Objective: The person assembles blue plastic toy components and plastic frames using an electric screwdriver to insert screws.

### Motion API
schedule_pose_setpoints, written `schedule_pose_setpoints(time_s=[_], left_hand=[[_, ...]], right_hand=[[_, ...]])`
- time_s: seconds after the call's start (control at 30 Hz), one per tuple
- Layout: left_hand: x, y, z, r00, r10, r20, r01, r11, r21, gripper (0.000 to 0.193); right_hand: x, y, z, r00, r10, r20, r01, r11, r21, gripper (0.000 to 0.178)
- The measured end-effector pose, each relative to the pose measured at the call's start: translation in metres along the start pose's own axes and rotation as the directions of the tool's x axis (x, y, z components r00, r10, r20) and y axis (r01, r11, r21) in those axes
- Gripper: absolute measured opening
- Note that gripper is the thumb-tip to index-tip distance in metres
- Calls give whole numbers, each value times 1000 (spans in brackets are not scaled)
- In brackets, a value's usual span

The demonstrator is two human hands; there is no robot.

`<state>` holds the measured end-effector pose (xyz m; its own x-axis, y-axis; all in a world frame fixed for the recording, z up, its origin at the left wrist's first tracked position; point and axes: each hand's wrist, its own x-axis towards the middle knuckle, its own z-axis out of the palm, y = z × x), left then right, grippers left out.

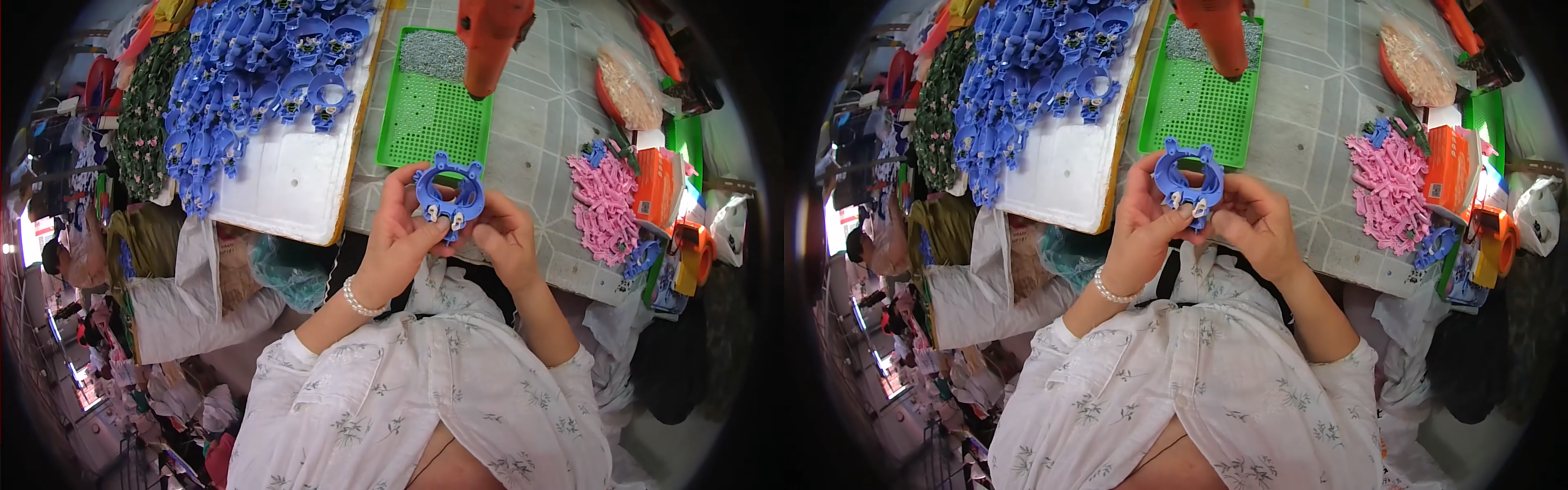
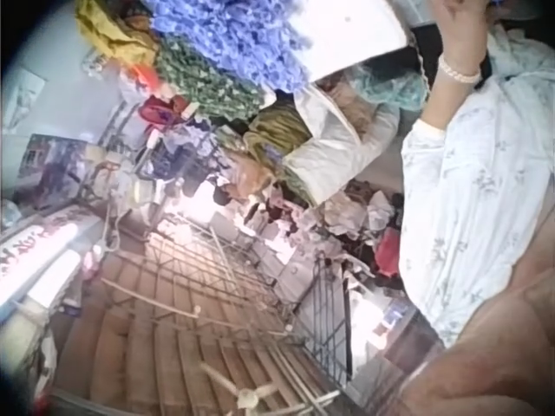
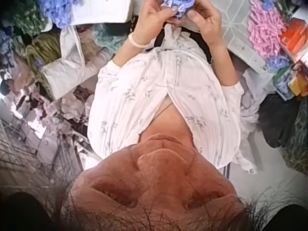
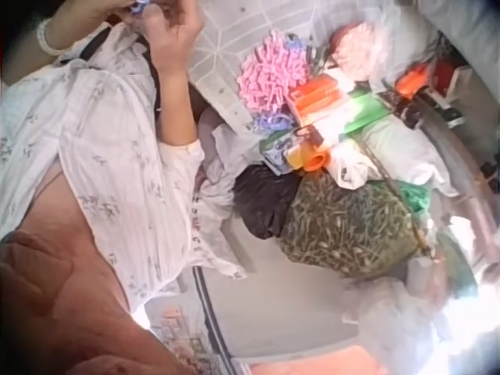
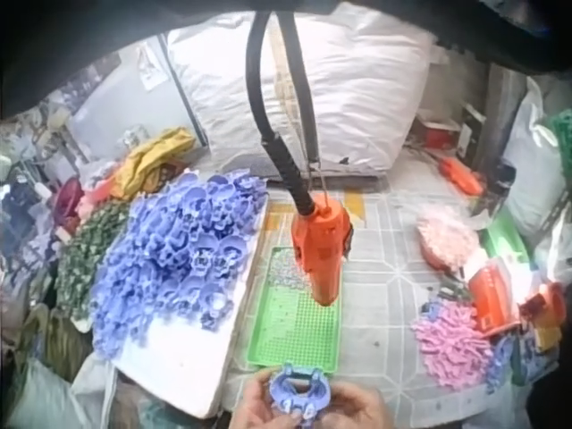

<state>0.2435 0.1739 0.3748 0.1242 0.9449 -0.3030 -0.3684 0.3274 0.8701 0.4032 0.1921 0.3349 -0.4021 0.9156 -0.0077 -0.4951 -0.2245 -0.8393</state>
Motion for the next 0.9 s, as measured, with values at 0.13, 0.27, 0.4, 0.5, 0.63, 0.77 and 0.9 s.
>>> schedule_pose_setpoints(time_s=[0.13,0.27,0.4,0.5,0.63,0.77,0.9], left_hand=[[0,-9,2,992,125,-32,-126,992,0,55],[-2,-11,-1,986,164,9,-164,985,61,57],[-5,-8,-3,996,88,20,-89,994,62,59],[-6,-9,-6,996,86,23,-87,995,52,62],[-10,-6,-14,992,112,64,-113,993,15,65],[-17,4,-25,998,37,57,-27,987,-159,65],[-22,2,-38,996,74,49,-64,980,-187,62]], right_hand=[[1,9,2,992,-127,11,125,953,-276,39],[3,11,6,991,-100,-85,67,943,-325,39],[4,12,7,989,-98,-110,49,924,-380,34],[5,15,8,988,-110,-109,57,913,-403,34],[5,15,15,990,-61,-128,8,925,-380,33],[12,23,25,993,-99,-67,69,933,-354,35],[10,39,30,994,-99,-46,70,900,-430,38]])
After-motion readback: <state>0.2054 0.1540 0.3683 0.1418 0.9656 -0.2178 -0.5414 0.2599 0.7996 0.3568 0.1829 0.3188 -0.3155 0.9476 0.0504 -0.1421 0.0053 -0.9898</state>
